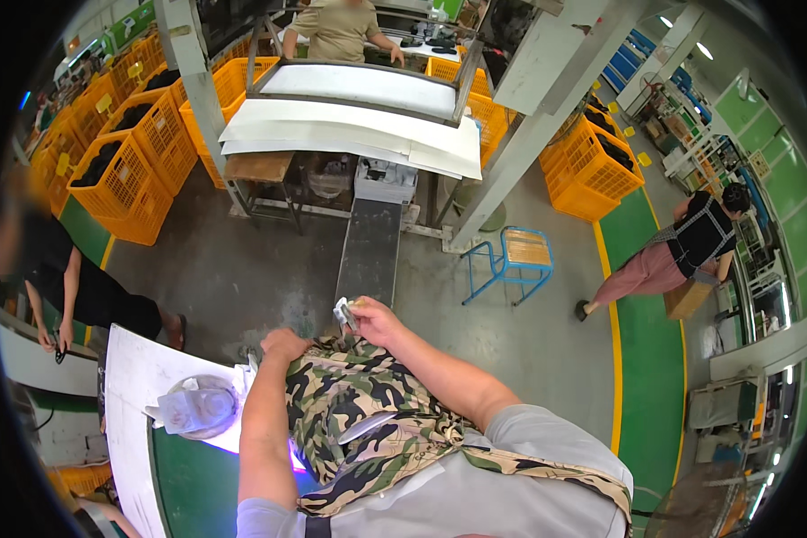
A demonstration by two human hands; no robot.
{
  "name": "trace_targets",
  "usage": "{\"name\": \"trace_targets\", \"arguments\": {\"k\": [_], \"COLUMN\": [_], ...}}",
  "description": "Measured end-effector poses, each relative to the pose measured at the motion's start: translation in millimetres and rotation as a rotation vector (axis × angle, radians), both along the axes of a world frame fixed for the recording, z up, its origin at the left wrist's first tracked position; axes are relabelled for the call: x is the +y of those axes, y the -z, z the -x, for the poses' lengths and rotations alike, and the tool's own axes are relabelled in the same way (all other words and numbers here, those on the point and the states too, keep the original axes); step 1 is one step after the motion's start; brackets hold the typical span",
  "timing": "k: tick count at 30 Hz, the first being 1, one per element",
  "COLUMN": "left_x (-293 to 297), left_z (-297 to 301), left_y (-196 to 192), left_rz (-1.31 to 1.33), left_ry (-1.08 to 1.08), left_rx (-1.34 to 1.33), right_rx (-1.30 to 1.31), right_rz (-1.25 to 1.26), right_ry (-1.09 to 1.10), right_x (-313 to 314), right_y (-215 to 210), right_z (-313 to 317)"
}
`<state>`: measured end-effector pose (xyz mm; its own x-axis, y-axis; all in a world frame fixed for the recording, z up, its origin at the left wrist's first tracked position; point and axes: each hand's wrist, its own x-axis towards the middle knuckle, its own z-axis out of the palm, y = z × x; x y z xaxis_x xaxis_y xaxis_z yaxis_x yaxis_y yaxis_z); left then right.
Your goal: Cleaning and inspecting black shoes at a manufacturing line station under UV light.
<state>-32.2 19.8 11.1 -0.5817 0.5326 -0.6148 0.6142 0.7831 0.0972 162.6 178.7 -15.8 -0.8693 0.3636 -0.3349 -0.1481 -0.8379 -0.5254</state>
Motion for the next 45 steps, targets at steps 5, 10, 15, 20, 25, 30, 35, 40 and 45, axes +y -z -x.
{"name": "trace_targets", "arguments": {"k": [5,10,15,20,25,30,35,40,45], "left_x": [10,14,8,-17,-44,-95,-149,-178,-177], "left_z": [15,17,16,4,-17,-72,-116,-129,-126], "left_y": [13,13,15,13,26,13,-25,-13,-7], "left_rz": [-0.008,-0.035,-0.122,-0.249,-0.580,-0.608,-0.621,-0.778,-0.861], "left_ry": [-0.020,-0.098,-0.163,-0.184,0.026,0.121,0.232,0.335,0.314], "left_rx": [-0.051,-0.068,0.021,0.077,0.193,0.203,0.111,0.063,0.021], "right_rx": [0.026,0.083,0.089,0.147,0.189,0.222,0.277,0.280,0.263], "right_rz": [0.027,0.069,0.064,0.110,0.063,0.079,0.104,0.114,0.092], "right_ry": [-0.041,-0.079,-0.077,-0.118,-0.091,-0.130,-0.154,-0.162,-0.172], "right_x": [11,15,15,11,24,29,29,26,31], "right_y": [13,24,28,36,43,38,42,48,45], "right_z": [9,15,24,29,27,33,39,41,35]}}
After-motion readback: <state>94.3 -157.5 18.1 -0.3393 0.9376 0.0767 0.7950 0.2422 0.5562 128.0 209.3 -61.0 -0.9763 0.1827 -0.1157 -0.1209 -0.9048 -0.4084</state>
